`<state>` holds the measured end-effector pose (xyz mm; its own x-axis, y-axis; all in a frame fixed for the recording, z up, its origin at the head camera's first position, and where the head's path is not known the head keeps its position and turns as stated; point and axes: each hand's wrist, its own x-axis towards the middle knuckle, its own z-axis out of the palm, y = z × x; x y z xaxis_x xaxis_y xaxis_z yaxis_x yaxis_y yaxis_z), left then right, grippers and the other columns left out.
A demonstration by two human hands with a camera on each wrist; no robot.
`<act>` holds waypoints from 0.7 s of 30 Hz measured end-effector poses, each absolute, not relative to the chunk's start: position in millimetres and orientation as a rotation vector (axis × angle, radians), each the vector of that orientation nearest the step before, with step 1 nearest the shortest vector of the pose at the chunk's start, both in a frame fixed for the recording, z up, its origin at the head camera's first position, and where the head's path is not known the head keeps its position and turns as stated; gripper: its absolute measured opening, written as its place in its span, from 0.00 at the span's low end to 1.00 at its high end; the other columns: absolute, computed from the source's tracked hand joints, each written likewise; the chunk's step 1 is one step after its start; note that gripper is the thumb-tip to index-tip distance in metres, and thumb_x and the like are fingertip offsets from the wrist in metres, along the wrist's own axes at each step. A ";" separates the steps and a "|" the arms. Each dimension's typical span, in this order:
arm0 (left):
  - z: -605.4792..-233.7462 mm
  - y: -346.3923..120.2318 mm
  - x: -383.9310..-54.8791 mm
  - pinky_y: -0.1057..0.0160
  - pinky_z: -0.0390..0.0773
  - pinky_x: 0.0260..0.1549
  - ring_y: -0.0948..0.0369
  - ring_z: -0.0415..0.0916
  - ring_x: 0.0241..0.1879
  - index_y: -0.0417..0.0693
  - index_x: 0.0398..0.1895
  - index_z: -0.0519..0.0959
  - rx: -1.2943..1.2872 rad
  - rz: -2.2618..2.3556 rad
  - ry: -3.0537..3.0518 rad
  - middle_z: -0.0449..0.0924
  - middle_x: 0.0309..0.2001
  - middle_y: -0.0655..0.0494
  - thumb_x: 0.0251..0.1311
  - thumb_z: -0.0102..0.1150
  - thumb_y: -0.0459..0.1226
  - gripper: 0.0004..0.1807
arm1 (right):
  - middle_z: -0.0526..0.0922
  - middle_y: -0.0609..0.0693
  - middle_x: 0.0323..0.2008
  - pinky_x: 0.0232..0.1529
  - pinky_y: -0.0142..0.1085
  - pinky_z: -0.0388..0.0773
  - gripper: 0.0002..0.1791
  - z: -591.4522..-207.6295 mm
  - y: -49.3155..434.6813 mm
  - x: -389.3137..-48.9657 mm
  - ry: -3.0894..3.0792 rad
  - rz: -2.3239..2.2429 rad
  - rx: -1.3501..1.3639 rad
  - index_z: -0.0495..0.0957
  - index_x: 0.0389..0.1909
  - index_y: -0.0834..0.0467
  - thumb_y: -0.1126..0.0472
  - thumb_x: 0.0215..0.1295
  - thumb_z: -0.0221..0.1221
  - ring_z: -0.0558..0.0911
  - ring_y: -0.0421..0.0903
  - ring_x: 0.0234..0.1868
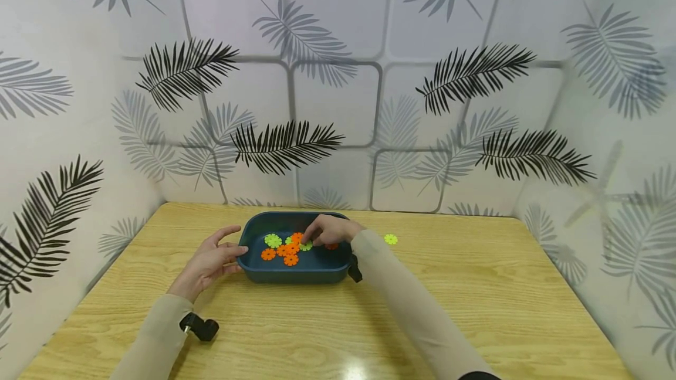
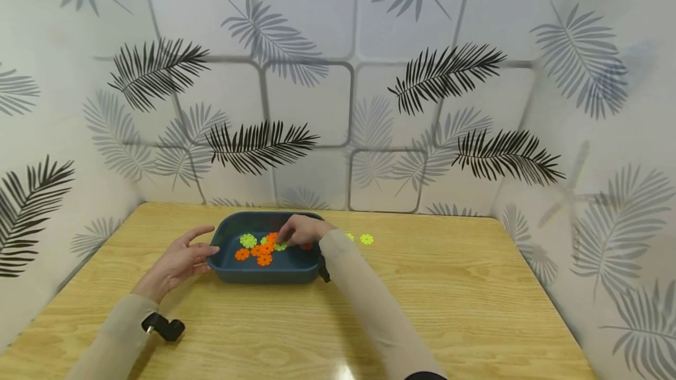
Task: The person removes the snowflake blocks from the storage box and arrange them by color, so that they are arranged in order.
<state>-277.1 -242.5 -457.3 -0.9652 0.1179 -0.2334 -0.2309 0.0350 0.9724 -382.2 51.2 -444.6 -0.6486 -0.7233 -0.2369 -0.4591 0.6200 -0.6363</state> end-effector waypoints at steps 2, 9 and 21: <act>-456.6 -242.4 -276.7 0.65 0.84 0.29 0.58 0.79 0.36 0.49 0.78 0.49 -0.106 2.024 2.063 0.76 0.43 0.52 0.64 0.62 0.33 0.43 | 0.86 0.53 0.50 0.40 0.31 0.80 0.14 -444.7 50.9 -382.0 2.350 -0.756 -0.928 0.85 0.48 0.59 0.73 0.67 0.57 0.84 0.44 0.47; -458.7 -244.5 -276.1 0.64 0.85 0.32 0.58 0.78 0.36 0.49 0.78 0.49 -0.081 2.008 2.088 0.76 0.43 0.53 0.65 0.61 0.35 0.42 | 0.86 0.53 0.45 0.45 0.33 0.82 0.14 -446.3 50.6 -381.5 2.324 -0.796 -0.924 0.85 0.46 0.61 0.75 0.60 0.63 0.83 0.43 0.43; -458.1 -243.3 -276.4 0.64 0.85 0.31 0.58 0.80 0.35 0.50 0.78 0.49 -0.112 2.024 2.066 0.75 0.48 0.47 0.65 0.61 0.34 0.43 | 0.84 0.50 0.50 0.47 0.31 0.80 0.16 -451.7 46.3 -381.9 2.410 -0.604 -1.010 0.85 0.48 0.55 0.67 0.57 0.69 0.81 0.44 0.47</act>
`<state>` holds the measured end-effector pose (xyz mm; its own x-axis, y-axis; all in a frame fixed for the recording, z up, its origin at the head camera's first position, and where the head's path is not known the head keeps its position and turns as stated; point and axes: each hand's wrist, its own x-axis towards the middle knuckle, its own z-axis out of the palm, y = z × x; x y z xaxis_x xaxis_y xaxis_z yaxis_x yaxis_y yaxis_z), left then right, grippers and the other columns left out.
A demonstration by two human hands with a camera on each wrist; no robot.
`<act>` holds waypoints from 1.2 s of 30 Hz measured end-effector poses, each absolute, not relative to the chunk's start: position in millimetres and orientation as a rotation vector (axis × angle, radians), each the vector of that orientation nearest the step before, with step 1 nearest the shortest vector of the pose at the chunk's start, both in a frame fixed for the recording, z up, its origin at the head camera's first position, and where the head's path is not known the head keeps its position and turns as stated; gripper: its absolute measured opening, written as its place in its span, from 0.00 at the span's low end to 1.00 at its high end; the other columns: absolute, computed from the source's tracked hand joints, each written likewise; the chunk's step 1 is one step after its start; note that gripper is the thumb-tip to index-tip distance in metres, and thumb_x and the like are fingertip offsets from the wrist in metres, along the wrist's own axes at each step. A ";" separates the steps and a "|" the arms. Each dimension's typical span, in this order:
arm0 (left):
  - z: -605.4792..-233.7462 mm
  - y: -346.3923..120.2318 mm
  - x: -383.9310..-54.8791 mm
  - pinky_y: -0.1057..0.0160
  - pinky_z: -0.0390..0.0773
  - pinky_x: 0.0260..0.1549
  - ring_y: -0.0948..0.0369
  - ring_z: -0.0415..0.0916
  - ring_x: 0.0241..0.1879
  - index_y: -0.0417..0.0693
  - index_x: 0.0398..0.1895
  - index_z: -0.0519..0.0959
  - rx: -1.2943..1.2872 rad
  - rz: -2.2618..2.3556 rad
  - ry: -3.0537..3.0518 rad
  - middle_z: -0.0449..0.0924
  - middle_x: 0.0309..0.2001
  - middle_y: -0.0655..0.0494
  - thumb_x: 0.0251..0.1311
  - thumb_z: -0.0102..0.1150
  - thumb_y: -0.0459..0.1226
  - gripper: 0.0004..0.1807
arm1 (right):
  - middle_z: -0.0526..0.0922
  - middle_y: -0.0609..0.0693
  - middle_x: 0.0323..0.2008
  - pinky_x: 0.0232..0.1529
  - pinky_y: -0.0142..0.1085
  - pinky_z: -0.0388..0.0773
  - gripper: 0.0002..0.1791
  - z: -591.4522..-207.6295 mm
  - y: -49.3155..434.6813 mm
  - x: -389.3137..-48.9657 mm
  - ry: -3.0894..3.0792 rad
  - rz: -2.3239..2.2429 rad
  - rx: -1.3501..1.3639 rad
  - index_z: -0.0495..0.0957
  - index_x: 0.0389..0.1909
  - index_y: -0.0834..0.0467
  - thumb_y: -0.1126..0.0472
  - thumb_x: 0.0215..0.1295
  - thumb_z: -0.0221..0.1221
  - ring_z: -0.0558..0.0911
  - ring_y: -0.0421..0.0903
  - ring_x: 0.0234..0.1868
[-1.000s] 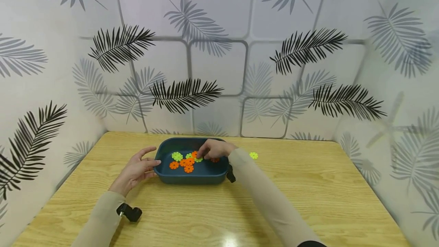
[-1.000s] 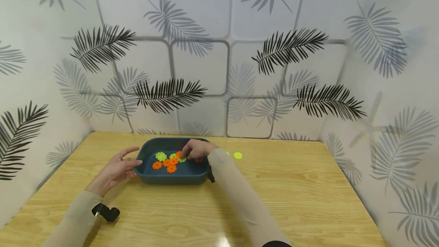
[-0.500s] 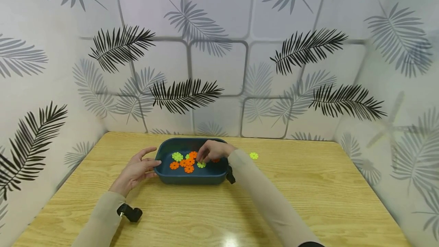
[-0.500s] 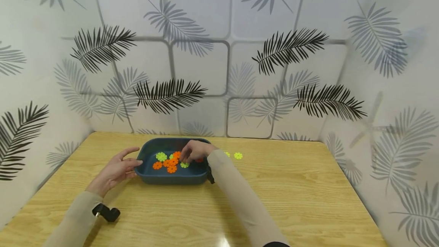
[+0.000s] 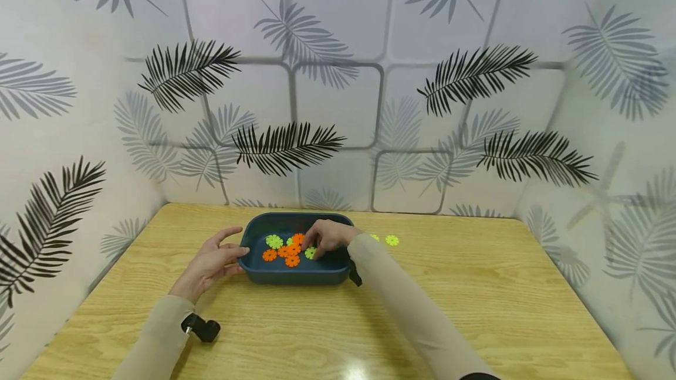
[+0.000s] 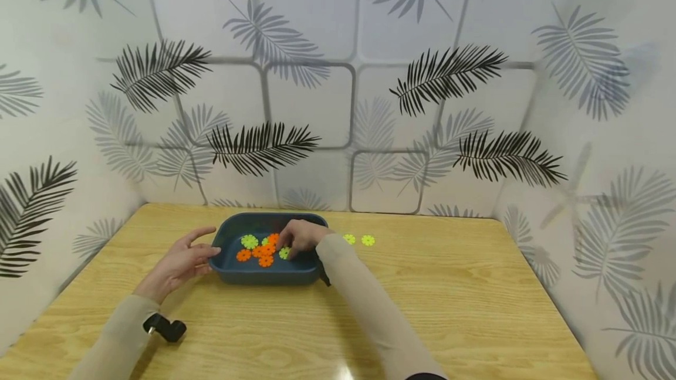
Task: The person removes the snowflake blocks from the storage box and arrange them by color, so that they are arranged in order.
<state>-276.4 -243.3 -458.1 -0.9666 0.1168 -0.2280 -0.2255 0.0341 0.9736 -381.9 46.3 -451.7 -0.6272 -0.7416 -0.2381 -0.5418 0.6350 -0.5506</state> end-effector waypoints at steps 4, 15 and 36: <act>-457.5 -242.9 -276.6 0.64 0.85 0.31 0.58 0.80 0.35 0.50 0.77 0.50 -0.123 2.028 2.065 0.75 0.47 0.47 0.65 0.60 0.33 0.42 | 0.85 0.49 0.49 0.44 0.31 0.80 0.15 -450.7 45.0 -381.4 2.424 -0.588 -1.010 0.86 0.46 0.54 0.66 0.56 0.70 0.81 0.42 0.43; -460.6 -241.2 -277.3 0.64 0.84 0.29 0.59 0.78 0.32 0.50 0.77 0.50 -0.140 2.044 2.056 0.76 0.42 0.52 0.64 0.61 0.32 0.42 | 0.85 0.47 0.46 0.47 0.32 0.79 0.13 -451.3 45.8 -378.8 2.454 -0.595 -1.064 0.87 0.42 0.51 0.65 0.55 0.71 0.80 0.42 0.45; -458.4 -241.1 -275.1 0.65 0.84 0.29 0.61 0.78 0.31 0.52 0.78 0.41 -0.101 2.057 2.053 0.76 0.39 0.55 0.64 0.61 0.32 0.48 | 0.83 0.48 0.31 0.30 0.31 0.73 0.11 -436.5 56.7 -371.0 2.384 -0.882 -1.013 0.82 0.49 0.57 0.62 0.67 0.62 0.78 0.51 0.30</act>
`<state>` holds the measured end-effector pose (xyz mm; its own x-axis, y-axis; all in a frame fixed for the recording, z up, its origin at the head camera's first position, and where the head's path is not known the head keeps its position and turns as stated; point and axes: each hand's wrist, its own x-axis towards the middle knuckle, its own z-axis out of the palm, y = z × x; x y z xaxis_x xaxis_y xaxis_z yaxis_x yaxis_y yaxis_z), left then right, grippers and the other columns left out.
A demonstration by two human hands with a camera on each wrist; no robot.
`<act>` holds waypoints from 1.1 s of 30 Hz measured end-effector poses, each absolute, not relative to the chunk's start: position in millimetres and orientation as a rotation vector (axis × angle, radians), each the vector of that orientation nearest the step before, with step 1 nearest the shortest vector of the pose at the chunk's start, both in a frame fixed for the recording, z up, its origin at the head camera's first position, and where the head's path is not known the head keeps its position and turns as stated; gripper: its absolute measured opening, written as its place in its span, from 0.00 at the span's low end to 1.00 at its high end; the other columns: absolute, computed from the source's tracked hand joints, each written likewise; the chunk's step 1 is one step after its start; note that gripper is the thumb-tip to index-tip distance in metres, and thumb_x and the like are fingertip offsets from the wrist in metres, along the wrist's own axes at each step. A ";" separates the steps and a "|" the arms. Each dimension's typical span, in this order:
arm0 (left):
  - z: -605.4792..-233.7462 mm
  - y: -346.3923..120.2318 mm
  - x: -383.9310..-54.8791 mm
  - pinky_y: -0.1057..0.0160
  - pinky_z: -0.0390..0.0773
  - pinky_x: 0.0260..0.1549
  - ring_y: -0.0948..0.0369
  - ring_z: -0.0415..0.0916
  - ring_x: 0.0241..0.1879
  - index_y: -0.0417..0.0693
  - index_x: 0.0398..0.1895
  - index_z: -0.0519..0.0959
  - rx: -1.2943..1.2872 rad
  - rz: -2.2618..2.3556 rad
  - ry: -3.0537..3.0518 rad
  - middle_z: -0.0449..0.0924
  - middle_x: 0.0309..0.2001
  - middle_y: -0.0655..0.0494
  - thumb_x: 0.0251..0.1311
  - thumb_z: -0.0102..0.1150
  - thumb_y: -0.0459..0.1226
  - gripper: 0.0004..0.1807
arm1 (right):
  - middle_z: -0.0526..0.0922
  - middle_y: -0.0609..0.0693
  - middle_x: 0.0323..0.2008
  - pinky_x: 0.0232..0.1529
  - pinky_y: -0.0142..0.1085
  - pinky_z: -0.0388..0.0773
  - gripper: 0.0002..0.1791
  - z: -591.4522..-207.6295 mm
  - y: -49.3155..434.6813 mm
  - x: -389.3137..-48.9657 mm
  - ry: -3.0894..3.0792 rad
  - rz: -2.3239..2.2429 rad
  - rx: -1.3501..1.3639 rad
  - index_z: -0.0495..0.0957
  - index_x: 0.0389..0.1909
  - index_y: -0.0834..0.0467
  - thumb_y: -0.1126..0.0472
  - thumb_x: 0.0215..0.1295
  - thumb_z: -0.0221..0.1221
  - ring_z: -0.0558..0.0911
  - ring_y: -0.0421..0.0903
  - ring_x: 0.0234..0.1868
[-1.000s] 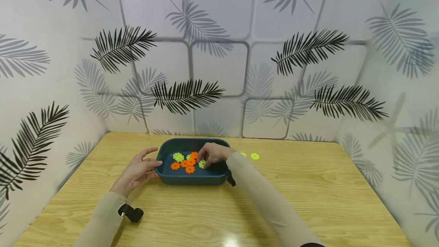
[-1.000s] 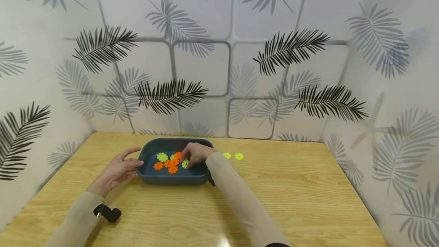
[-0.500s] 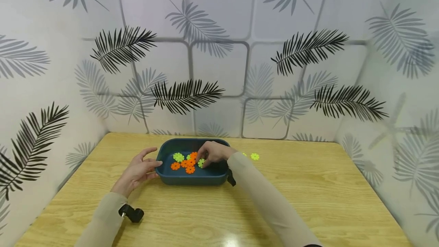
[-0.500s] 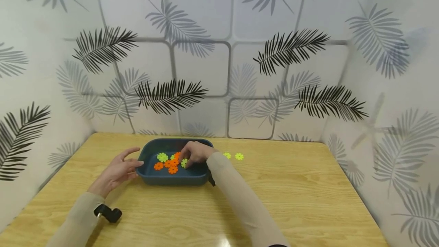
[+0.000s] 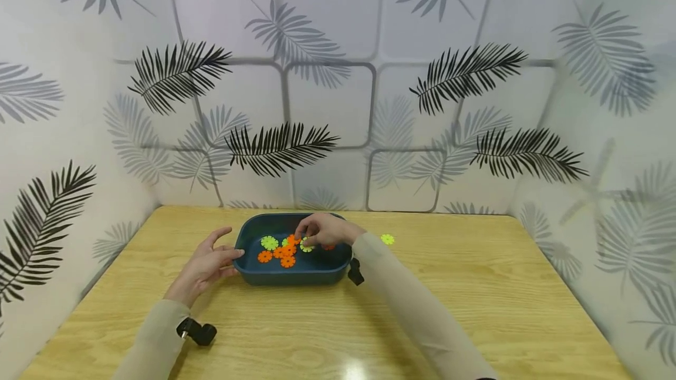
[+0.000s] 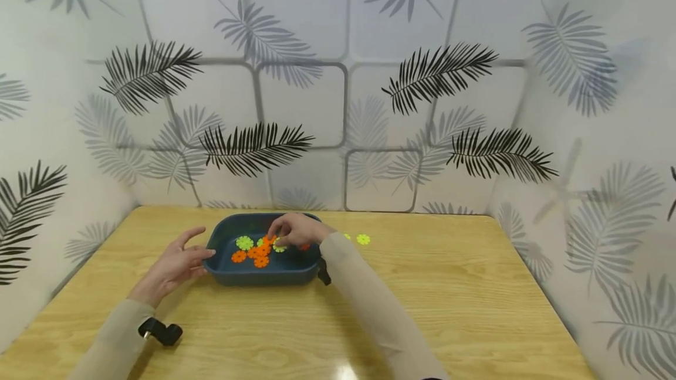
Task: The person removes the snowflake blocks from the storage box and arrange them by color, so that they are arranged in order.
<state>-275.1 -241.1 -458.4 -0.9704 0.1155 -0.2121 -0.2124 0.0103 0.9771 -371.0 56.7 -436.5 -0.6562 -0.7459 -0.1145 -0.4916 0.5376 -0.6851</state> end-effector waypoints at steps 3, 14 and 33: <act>-455.9 -239.2 -277.1 0.65 0.83 0.28 0.61 0.79 0.32 0.51 0.79 0.40 -0.090 2.052 2.052 0.76 0.39 0.55 0.64 0.61 0.32 0.49 | 0.84 0.47 0.31 0.29 0.30 0.73 0.11 -431.8 62.6 -370.6 2.397 -0.893 -1.014 0.82 0.49 0.58 0.61 0.68 0.61 0.78 0.51 0.30; -458.9 -241.2 -274.4 0.66 0.83 0.28 0.61 0.78 0.31 0.51 0.79 0.41 -0.107 2.061 2.049 0.77 0.39 0.57 0.64 0.62 0.32 0.48 | 0.85 0.51 0.34 0.35 0.39 0.83 0.12 -425.1 73.3 -363.6 2.393 -1.023 -1.061 0.83 0.50 0.61 0.63 0.69 0.59 0.84 0.52 0.32; -458.3 -242.3 -277.2 0.64 0.85 0.31 0.62 0.78 0.31 0.53 0.79 0.42 -0.096 2.014 2.093 0.75 0.41 0.56 0.65 0.61 0.33 0.47 | 0.85 0.62 0.38 0.41 0.52 0.85 0.15 -421.4 95.2 -361.0 2.273 -1.195 -0.955 0.81 0.53 0.60 0.70 0.67 0.59 0.87 0.52 0.32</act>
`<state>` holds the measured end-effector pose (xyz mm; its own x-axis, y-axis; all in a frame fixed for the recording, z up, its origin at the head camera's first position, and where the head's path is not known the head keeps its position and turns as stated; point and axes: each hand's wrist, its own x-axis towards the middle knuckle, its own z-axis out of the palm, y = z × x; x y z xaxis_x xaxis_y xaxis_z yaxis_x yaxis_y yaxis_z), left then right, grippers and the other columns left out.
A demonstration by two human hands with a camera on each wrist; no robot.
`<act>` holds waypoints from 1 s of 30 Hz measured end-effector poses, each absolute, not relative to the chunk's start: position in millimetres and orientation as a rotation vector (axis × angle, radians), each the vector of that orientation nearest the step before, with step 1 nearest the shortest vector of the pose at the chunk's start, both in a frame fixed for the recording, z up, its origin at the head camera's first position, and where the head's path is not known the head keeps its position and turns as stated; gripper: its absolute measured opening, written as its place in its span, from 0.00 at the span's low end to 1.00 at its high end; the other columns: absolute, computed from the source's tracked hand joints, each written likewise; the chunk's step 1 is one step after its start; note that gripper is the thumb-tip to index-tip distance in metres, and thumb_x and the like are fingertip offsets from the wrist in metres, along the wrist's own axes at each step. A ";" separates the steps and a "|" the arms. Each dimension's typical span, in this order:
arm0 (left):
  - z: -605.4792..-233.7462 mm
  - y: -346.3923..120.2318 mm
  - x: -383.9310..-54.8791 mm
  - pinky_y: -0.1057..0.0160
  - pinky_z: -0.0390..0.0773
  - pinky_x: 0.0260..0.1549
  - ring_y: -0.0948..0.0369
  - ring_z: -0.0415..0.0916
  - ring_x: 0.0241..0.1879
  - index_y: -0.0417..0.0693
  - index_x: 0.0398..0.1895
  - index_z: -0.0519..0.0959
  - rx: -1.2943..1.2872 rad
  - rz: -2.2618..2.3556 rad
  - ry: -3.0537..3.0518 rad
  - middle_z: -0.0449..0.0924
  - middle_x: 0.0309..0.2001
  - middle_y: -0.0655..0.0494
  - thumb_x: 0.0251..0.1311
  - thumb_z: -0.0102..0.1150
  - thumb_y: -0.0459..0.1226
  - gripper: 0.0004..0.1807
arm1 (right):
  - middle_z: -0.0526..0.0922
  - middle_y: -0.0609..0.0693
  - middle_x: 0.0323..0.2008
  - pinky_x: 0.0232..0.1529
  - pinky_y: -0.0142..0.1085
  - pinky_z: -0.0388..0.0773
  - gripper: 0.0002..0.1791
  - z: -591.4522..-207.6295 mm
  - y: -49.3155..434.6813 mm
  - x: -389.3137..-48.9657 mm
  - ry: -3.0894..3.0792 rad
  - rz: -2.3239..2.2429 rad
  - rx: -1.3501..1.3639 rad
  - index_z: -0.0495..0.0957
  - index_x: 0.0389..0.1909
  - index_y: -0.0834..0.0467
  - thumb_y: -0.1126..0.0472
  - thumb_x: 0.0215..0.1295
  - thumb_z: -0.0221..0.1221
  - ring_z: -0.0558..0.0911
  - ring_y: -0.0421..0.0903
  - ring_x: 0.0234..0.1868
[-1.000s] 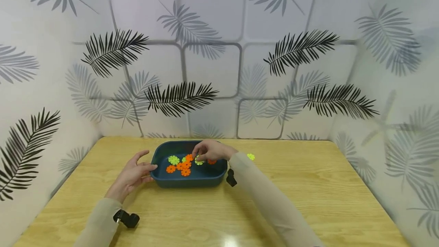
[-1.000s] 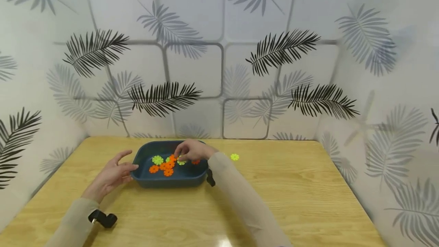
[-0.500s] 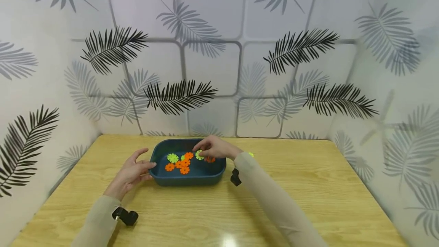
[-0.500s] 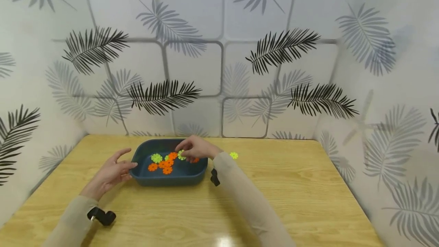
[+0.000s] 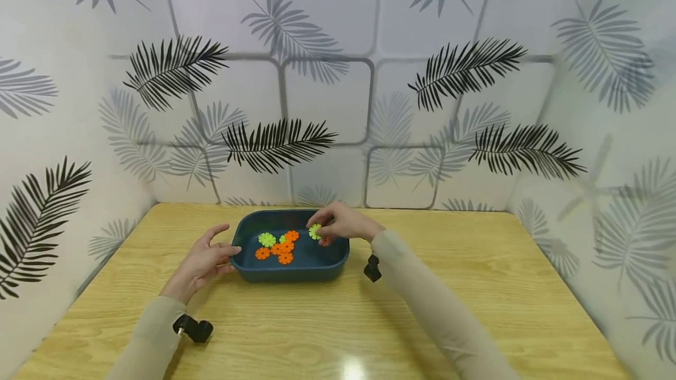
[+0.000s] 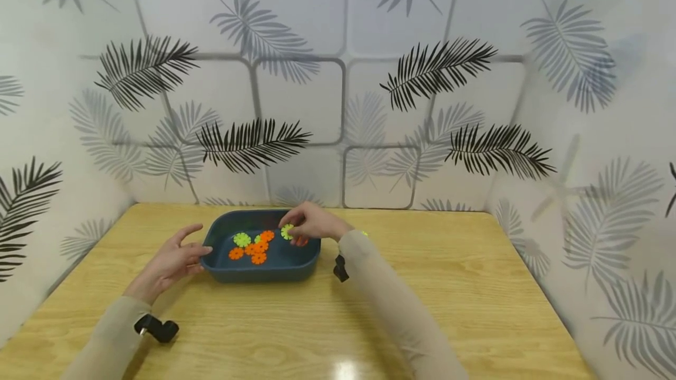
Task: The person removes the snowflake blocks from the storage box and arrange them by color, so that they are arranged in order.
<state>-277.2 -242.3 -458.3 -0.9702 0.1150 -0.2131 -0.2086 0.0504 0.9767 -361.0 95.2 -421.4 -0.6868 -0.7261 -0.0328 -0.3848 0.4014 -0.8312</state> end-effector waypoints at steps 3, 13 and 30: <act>-457.0 -241.8 -276.4 0.64 0.84 0.31 0.62 0.76 0.30 0.52 0.79 0.41 -0.089 2.008 2.098 0.73 0.42 0.55 0.65 0.60 0.34 0.47 | 0.85 0.62 0.41 0.42 0.52 0.84 0.18 -420.2 97.9 -360.3 2.257 -1.206 -0.959 0.81 0.54 0.60 0.72 0.63 0.61 0.88 0.53 0.34; -456.6 -240.8 -275.7 0.63 0.85 0.33 0.62 0.73 0.29 0.52 0.79 0.43 -0.106 1.987 2.121 0.73 0.43 0.54 0.66 0.60 0.34 0.46 | 0.86 0.54 0.46 0.47 0.44 0.84 0.21 -420.3 108.9 -359.9 2.333 -1.163 -0.998 0.82 0.54 0.58 0.69 0.58 0.68 0.86 0.53 0.42; -455.4 -239.6 -276.3 0.66 0.84 0.29 0.59 0.78 0.35 0.52 0.77 0.53 -0.102 2.001 2.076 0.76 0.43 0.54 0.66 0.60 0.35 0.39 | 0.79 0.50 0.57 0.49 0.36 0.80 0.23 -414.2 135.1 -356.1 2.383 -1.202 -0.936 0.81 0.56 0.55 0.66 0.58 0.69 0.82 0.43 0.46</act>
<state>-276.3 -239.6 -455.4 -0.9648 0.1262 -0.2307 -0.2259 0.0510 0.9728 -356.1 135.1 -414.2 -0.7379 -0.6747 0.0149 -0.4131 0.4341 -0.8006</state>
